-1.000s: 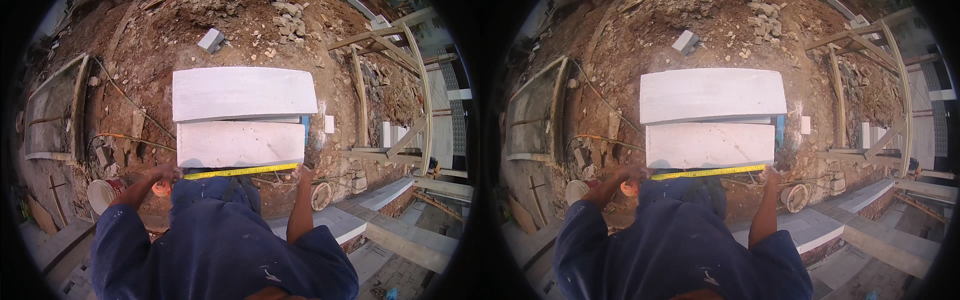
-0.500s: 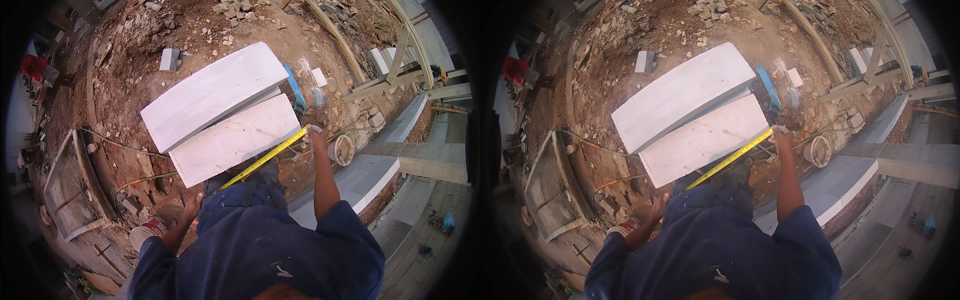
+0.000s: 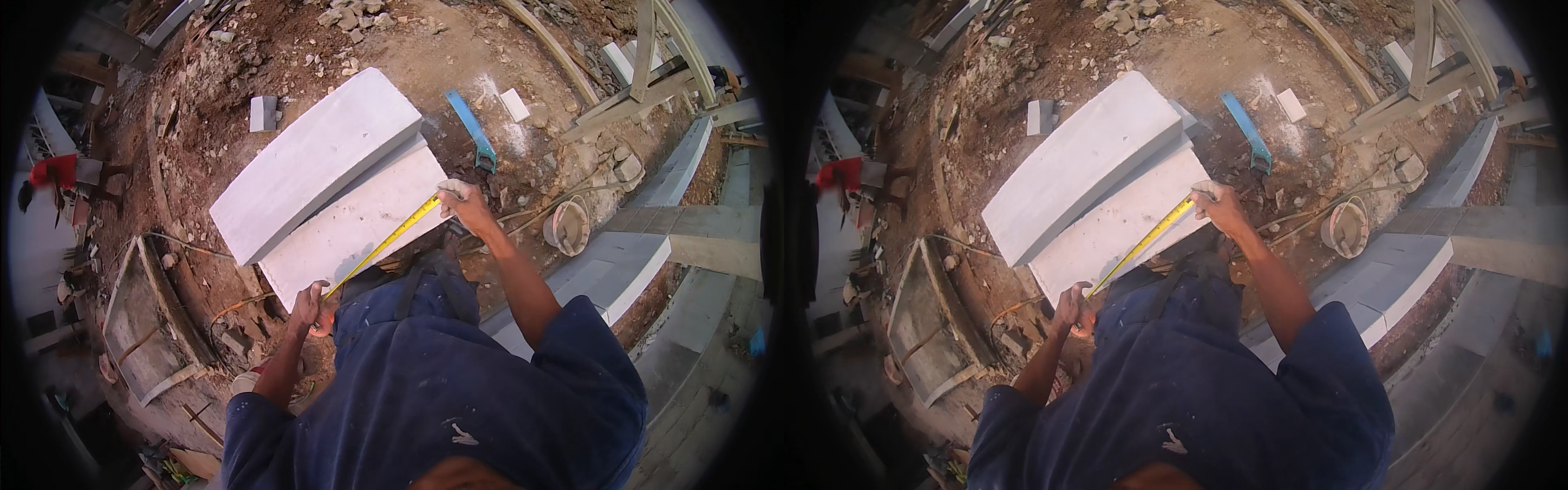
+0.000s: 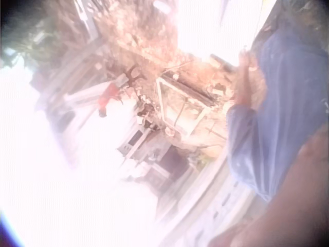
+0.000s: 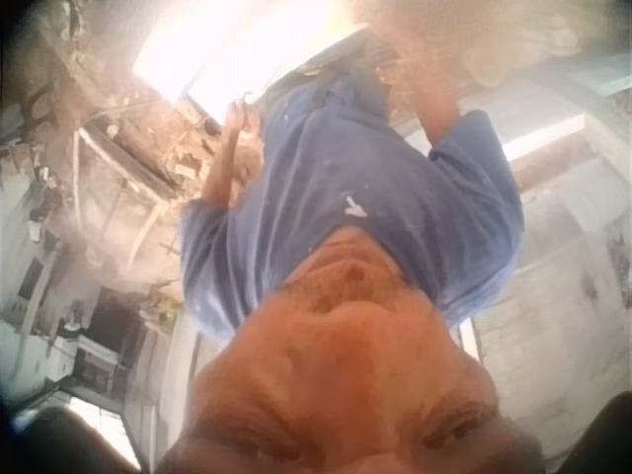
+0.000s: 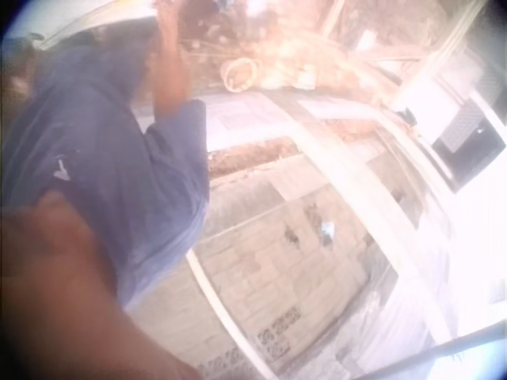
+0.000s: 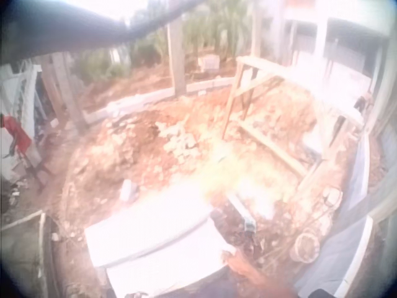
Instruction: The person applies mortar to white rectangular tiles using a trowel, places them along a curved wall, measures gaps with a tape measure, cuts tiles with a hand saw, and taps them into place with a hammer.
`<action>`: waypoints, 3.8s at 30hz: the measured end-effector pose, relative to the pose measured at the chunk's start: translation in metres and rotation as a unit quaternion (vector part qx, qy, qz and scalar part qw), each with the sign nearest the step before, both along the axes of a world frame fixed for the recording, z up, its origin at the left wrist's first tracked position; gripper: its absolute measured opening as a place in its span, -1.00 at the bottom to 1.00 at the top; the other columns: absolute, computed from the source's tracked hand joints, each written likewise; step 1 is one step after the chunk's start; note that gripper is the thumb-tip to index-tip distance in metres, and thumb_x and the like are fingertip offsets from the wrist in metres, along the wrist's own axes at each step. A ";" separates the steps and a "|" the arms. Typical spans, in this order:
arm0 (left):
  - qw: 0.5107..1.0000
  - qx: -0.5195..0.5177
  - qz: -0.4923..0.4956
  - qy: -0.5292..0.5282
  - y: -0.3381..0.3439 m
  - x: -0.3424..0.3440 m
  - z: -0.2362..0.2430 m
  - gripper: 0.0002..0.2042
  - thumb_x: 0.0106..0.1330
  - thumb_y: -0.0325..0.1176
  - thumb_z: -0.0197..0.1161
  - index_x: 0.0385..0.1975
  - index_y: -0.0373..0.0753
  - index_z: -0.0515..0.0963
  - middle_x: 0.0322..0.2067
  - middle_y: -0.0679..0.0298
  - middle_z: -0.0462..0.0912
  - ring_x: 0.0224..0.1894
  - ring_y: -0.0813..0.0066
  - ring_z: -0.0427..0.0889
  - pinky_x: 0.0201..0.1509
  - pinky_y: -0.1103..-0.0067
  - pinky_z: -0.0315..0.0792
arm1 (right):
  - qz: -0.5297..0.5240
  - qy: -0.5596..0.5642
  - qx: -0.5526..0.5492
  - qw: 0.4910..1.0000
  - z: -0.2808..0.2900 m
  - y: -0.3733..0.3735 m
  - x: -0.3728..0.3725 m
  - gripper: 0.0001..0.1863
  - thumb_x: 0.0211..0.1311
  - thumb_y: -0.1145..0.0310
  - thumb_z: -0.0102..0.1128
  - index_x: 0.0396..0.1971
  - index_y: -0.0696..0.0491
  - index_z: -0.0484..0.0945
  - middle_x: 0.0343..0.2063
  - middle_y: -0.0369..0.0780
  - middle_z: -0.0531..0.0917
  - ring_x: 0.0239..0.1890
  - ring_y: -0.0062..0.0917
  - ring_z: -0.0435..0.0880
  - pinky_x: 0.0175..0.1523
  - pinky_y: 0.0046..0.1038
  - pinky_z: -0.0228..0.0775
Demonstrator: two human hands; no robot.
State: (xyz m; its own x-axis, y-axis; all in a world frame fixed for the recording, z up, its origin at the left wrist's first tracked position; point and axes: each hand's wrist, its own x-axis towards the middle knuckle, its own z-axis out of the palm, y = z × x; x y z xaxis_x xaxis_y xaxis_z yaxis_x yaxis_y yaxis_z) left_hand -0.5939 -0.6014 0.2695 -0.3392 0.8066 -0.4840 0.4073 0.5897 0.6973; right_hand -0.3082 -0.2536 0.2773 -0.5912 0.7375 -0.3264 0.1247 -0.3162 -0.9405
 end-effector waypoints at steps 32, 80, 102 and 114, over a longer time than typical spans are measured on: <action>0.932 -0.161 -0.165 0.280 -0.018 -0.085 -0.053 -0.74 0.17 -0.21 0.30 -0.33 -0.26 0.46 -0.40 0.08 0.61 -0.28 0.01 0.56 -0.10 0.24 0.39 | -0.044 -0.157 -0.107 0.981 -0.143 0.159 -0.037 -0.48 0.23 -0.07 0.25 -0.15 0.15 0.58 -0.39 -0.30 0.65 -0.44 -0.68 0.55 -0.35 -0.58 0.44; 0.812 0.068 0.317 0.486 0.273 -0.121 -0.013 -0.17 0.40 0.26 -0.22 0.26 -0.53 0.18 0.23 -0.31 0.22 0.33 -0.15 0.15 0.40 0.18 0.03 | -0.200 -0.235 -0.006 0.951 -0.262 0.345 0.047 -0.55 0.16 0.06 0.29 -0.17 0.16 0.65 -0.33 -0.18 0.68 -0.27 -0.42 0.63 -0.13 -0.38 0.39; 0.789 0.093 -0.042 0.606 0.413 -0.058 -0.037 -0.37 0.47 0.12 -0.28 0.25 -0.31 0.26 0.22 -0.04 0.28 0.28 0.07 0.26 0.35 0.21 0.08 | 0.062 -0.663 0.184 0.723 -0.670 0.319 0.136 -0.67 0.31 0.30 0.03 0.05 -0.03 0.52 0.04 -0.28 0.50 0.11 -0.40 0.39 0.15 -0.25 0.17; 0.832 0.088 0.035 0.546 0.380 -0.056 -0.020 -0.41 0.47 0.08 -0.26 0.19 -0.33 0.32 0.18 -0.04 0.32 0.25 0.04 0.28 0.34 0.20 0.06 | -0.162 -0.355 0.058 0.919 -0.398 0.277 0.120 -0.54 0.25 0.21 0.14 -0.01 0.27 0.40 -0.28 0.01 0.60 -0.27 -0.15 0.61 -0.12 -0.18 0.43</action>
